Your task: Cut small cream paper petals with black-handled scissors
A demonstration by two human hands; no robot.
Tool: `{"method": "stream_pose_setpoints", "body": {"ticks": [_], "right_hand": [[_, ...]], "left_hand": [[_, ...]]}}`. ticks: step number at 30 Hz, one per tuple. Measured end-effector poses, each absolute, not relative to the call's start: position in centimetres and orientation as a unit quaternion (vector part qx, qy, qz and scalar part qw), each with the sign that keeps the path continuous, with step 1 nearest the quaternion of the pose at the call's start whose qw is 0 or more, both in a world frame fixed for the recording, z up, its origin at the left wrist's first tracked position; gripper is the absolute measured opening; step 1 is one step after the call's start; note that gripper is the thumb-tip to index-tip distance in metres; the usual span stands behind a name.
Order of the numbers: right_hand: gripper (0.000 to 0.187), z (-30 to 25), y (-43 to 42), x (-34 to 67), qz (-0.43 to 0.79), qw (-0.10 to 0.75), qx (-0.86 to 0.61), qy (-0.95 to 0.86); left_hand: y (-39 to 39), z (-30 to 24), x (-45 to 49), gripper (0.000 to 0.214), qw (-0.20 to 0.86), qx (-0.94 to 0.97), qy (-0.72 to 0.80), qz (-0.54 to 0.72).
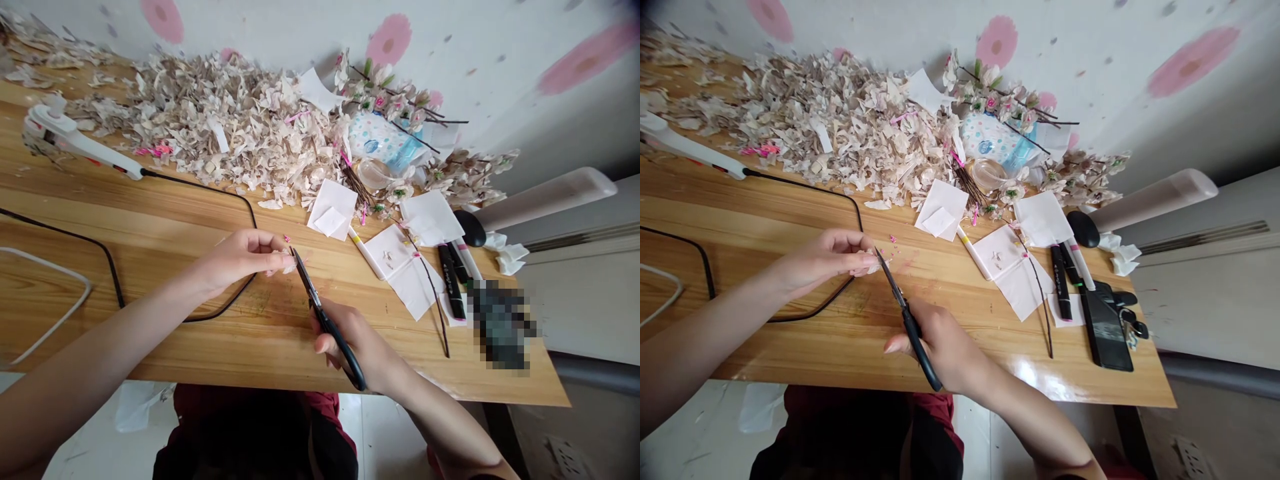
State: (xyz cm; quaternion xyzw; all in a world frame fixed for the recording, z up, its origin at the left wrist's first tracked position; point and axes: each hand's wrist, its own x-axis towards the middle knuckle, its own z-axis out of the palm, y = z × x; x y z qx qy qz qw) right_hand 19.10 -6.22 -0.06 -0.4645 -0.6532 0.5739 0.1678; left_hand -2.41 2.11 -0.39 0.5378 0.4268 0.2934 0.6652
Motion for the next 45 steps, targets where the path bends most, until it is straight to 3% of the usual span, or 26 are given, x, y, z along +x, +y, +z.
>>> {"method": "stream_pose_setpoints", "body": {"ticks": [10, 14, 19, 33, 40, 45], "right_hand": [[0.064, -0.3, -6.0, 19.4, 0.576, 0.165, -0.465, -0.652], [0.063, -0.2, -6.0, 19.4, 0.581, 0.172, -0.468, -0.643], [0.063, -0.1, -5.8, 19.4, 0.577, 0.177, -0.472, -0.642], [0.059, -0.4, -5.2, 19.6, 0.563, 0.169, -0.473, -0.656], [0.065, -0.5, -5.6, 19.9, 0.588, 0.165, -0.468, -0.639], [0.069, 0.1, -5.7, 19.9, 0.540, 0.185, -0.431, -0.699]], "left_hand": [[2.2, -0.1, -2.2, 0.019, 0.689, 0.488, 0.436, 0.312], [2.2, 0.0, -2.1, 0.028, 0.697, 0.476, 0.449, 0.295], [2.3, -0.2, -2.2, 0.016, 0.695, 0.484, 0.437, 0.301], [2.7, -0.3, -2.8, 0.009, 0.694, 0.487, 0.435, 0.303], [2.6, 0.1, -2.5, 0.012, 0.693, 0.480, 0.445, 0.301], [2.4, 0.2, -2.1, 0.012, 0.678, 0.485, 0.460, 0.305]]}}
